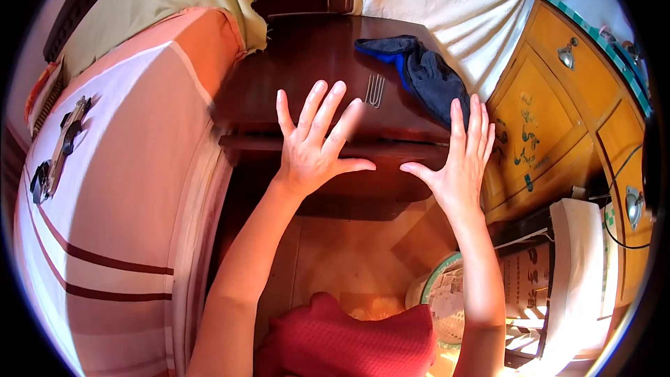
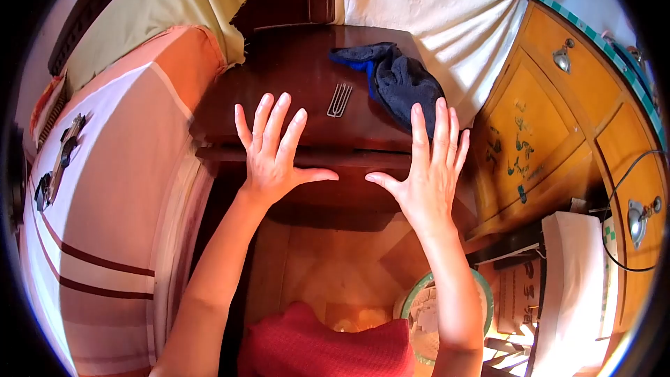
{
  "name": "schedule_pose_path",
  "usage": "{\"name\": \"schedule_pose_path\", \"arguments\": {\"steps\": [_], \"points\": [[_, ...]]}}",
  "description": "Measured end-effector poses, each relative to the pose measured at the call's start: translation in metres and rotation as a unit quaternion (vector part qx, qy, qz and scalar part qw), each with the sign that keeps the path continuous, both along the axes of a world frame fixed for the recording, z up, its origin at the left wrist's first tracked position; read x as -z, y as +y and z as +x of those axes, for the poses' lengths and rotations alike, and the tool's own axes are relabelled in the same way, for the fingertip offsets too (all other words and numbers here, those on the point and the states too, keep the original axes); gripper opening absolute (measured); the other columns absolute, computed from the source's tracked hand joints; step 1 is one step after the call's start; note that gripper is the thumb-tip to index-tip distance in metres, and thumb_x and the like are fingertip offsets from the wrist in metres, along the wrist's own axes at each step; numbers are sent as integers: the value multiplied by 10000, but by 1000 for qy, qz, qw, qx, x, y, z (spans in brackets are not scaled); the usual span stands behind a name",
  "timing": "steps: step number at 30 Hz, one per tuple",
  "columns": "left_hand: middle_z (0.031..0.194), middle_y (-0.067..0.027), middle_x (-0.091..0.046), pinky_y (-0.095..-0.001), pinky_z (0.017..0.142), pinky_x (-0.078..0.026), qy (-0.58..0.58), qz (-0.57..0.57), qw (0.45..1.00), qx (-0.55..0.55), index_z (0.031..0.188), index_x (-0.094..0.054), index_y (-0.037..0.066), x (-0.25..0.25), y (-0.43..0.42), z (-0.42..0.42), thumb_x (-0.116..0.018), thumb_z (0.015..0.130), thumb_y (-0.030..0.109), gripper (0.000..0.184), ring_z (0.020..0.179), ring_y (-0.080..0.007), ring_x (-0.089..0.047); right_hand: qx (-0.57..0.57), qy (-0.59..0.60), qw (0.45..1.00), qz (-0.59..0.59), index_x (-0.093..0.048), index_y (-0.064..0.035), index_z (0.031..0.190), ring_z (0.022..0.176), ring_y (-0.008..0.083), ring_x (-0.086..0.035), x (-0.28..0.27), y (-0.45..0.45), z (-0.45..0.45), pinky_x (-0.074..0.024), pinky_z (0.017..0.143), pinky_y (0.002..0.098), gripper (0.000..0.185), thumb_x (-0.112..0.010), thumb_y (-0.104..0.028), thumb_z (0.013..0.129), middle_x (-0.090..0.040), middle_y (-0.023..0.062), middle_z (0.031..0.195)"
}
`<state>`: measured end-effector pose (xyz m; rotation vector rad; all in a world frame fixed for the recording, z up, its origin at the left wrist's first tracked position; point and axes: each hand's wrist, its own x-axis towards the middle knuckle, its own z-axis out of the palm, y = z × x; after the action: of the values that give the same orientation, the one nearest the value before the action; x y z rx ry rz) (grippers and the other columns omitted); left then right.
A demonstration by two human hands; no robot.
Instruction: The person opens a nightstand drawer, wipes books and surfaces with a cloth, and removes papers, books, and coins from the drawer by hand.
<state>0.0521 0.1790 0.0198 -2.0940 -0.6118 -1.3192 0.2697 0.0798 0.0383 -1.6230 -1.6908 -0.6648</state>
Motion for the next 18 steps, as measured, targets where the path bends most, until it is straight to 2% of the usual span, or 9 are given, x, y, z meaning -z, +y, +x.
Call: {"name": "schedule_pose_path", "arguments": {"steps": [1, 2, 4, 5, 6, 9, 14, 15, 18], "points": [[1353, -175, -422, -616, 1054, -100, 4, -17, 1000, -6, 1260, -487, 87, -1, -2, 0, -678, 604, 649, 885, 1284, -367, -348, -6, -11, 1000, -17, -238, -123, 1431, 1351, 346, -211, -1, 0, -1, -148, 1082, 545, 1154, -847, -378, 484, -201, 167, 1476], [1353, -175, -422, -616, 1054, -100, 5, -16, 1000, -5, 1260, -487, 87, 2, -4, 0, -678, 604, 649, 885, 1284, -367, -348, -37, -35, 998, -29, -356, -90, 1377, 1326, 347, -274, -7, -4, -5, -187, 1073, 534, 944, -803, -375, 596, -292, 170, 1440], [1333, -157, -441, -590, 1063, -120, -18, -1, 1000, -21, 1247, -501, 103, 11, -8, -1, -698, 622, 606, 826, 1266, -349, -370, -166, -68, 983, -33, -477, -56, 1283, 1280, 341, -354, -17, 4, -14, -263, 1048, 493, 683, -718, -360, 721, -392, 175, 1377], [1266, -117, -482, -558, 1057, -179, -38, 1, 999, -21, 1189, -542, 115, 14, -13, 0, -735, 631, 541, 728, 1204, -316, -424, -213, -38, 975, -53, -551, -13, 1187, 1228, 335, -414, -28, 10, -27, -325, 1018, 438, 506, -647, -324, 800, -458, 176, 1317], [1106, -74, -542, -508, 1008, -274, -71, 8, 997, -24, 1070, -600, 113, 16, -19, 0, -768, 635, 450, 576, 1068, -267, -493, -204, -27, 978, -43, -551, 16, 1173, 1215, 337, -420, -29, 22, -38, -340, 1009, 414, 470, -619, -298, 829, -462, 184, 1304], [899, -41, -567, -428, 881, -369, -41, -67, 997, -1, 916, -631, 98, 18, -27, -5, -766, 650, 305, 364, 883, -238, -524, -175, -64, 982, -1, -583, 36, 1097, 1123, 329, -497, -26, 47, -48, -393, 959, 412, 379, -600, -248, 847, -543, 179, 1197], [915, -51, -570, -420, 834, -397, -26, -112, 993, -9, 900, -616, 66, 17, -32, -8, -759, 657, 271, 348, 875, -250, -534, -244, -48, 968, 13, -633, -11, 891, 898, 251, -602, -17, 31, -39, -501, 773, 348, 154, -620, -118, 782, -647, 85, 942], [924, -56, -573, -418, 826, -402, -33, -131, 991, 3, 911, -613, 58, 17, -31, -8, -758, 660, 254, 350, 892, -255, -534, -237, -20, 971, 31, -637, -28, 860, 871, 240, -616, -16, 25, -38, -513, 736, 334, 127, -630, -73, 741, -656, 79, 928], [947, -77, -580, -406, 797, -416, -58, -171, 983, 29, 927, -605, 37, 21, -35, -4, -755, 667, 209, 346, 929, -274, -534, -222, 146, 956, 122, -627, -10, 860, 798, 244, -646, -21, 8, -34, -520, 719, 309, 110, -653, 23, 759, -668, 102, 879]]}}
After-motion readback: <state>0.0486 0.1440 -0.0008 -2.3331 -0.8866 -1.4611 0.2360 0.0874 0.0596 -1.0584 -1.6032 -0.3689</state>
